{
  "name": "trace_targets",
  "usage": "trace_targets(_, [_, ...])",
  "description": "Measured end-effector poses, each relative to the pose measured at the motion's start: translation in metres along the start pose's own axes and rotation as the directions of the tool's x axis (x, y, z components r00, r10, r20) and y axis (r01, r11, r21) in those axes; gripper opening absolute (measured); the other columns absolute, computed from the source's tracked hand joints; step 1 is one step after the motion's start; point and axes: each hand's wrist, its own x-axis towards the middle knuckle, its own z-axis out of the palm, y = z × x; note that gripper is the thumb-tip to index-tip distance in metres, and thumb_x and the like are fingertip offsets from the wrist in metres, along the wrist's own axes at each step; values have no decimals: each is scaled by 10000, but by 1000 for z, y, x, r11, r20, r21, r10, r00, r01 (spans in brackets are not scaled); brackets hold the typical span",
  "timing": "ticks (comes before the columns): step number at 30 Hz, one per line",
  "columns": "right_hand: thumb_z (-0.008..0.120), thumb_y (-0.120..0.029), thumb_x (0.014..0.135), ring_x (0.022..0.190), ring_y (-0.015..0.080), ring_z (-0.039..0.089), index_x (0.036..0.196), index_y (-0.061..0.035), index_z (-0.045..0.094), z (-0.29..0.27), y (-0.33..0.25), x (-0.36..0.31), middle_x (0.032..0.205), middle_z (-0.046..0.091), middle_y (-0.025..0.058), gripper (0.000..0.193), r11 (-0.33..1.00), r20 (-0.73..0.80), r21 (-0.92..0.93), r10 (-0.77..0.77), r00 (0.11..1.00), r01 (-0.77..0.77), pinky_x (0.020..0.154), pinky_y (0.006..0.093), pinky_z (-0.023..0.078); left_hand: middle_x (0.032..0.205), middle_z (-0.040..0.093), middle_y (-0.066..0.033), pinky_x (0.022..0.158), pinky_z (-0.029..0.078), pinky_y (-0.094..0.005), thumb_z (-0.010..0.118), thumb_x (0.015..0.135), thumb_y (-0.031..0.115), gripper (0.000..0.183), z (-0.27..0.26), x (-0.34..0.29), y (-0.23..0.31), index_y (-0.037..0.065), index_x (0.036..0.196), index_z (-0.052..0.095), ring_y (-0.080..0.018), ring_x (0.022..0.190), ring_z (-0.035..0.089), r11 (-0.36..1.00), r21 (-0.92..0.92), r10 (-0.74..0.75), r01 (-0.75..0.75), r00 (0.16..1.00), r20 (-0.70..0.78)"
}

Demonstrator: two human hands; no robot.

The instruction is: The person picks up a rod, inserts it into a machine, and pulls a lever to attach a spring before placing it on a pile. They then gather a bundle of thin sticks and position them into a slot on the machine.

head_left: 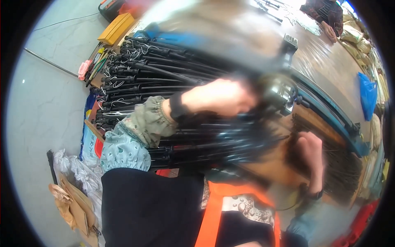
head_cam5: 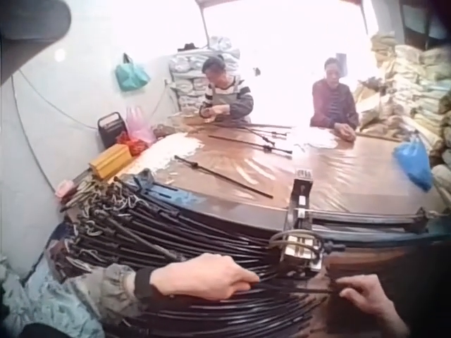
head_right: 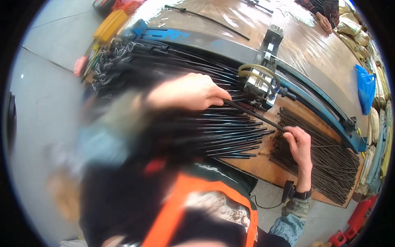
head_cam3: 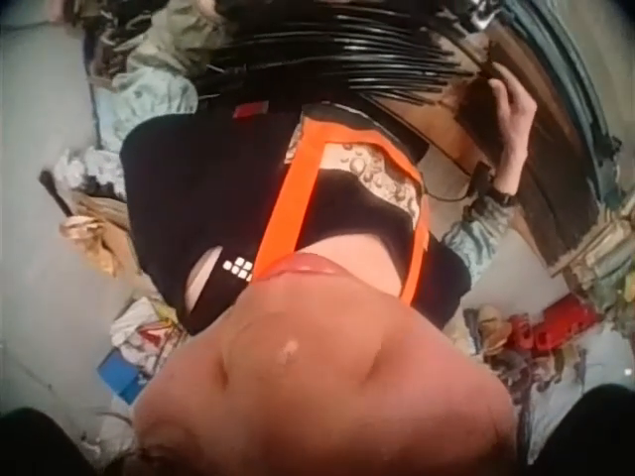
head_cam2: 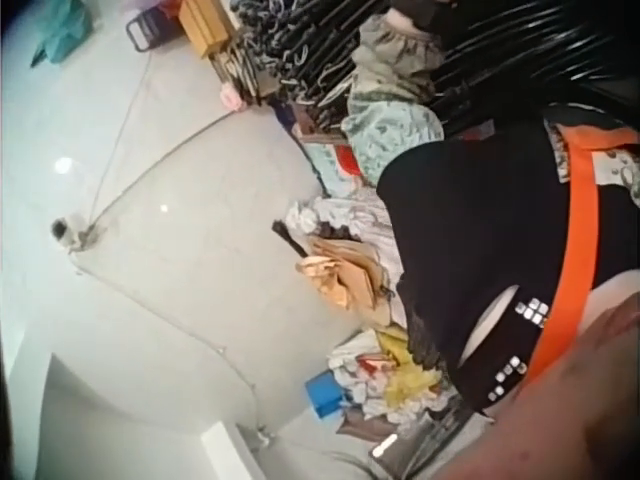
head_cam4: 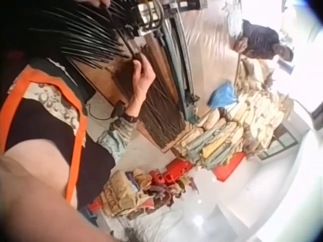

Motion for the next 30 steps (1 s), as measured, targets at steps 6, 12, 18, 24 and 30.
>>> trace_targets(6, [598, -276, 965, 570, 103, 453, 833, -7, 613, -9, 32, -28, 622, 472, 10, 300, 902, 201, 195, 348, 916, -386, 541, 261, 368, 1019, 690, -120, 854, 520, -381, 589, 958, 245, 283, -4, 38, -9, 134, 1205, 668, -296, 945, 654, 955, 11, 292, -298, 929, -228])
trace_targets(12, [534, -364, 1005, 557, 46, 404, 787, -31, 599, -7, 38, -23, 615, 467, -52, 403, 824, 267, 349, 369, 890, -446, 513, 222, 309, 989, 673, -53, 804, 513, -271, 553, 1006, 295, 344, -89, 6, -11, 136, 1310, 589, -153, 872, 630, 945, -110, 184, -309, 777, -602])
trace_targets(18, [528, -383, 1006, 560, 33, 386, 794, -32, 605, -2, 44, -27, 615, 453, -61, 417, 720, 295, 507, 372, 880, -474, 512, 211, 298, 915, 655, -59, 744, 521, -274, 559, 990, 234, 275, -116, -14, -33, 63, 1193, 629, -139, 814, 627, 503, -709, 86, -493, 846, -527])
trace_targets(24, [539, -364, 1001, 565, 41, 397, 810, -18, 611, -10, 31, -23, 624, 469, -51, 402, 761, 295, 442, 375, 879, -474, 517, 215, 303, 1014, 675, -134, 749, 558, -373, 588, 871, 89, 228, -1, 24, 44, 31, 1081, 656, -261, 841, 675, 963, 85, 268, -255, 934, -236])
trace_targets(30, [565, -255, 984, 631, 64, 490, 892, 8, 638, -25, 5, -25, 672, 543, -14, 288, 912, 17, 259, 324, 946, -317, 565, 234, 383, 1023, 619, -160, 722, 551, -423, 594, 817, 81, 265, 108, 114, 79, 0, 1065, 547, -298, 917, 648, 891, 258, 436, -373, 862, -259])
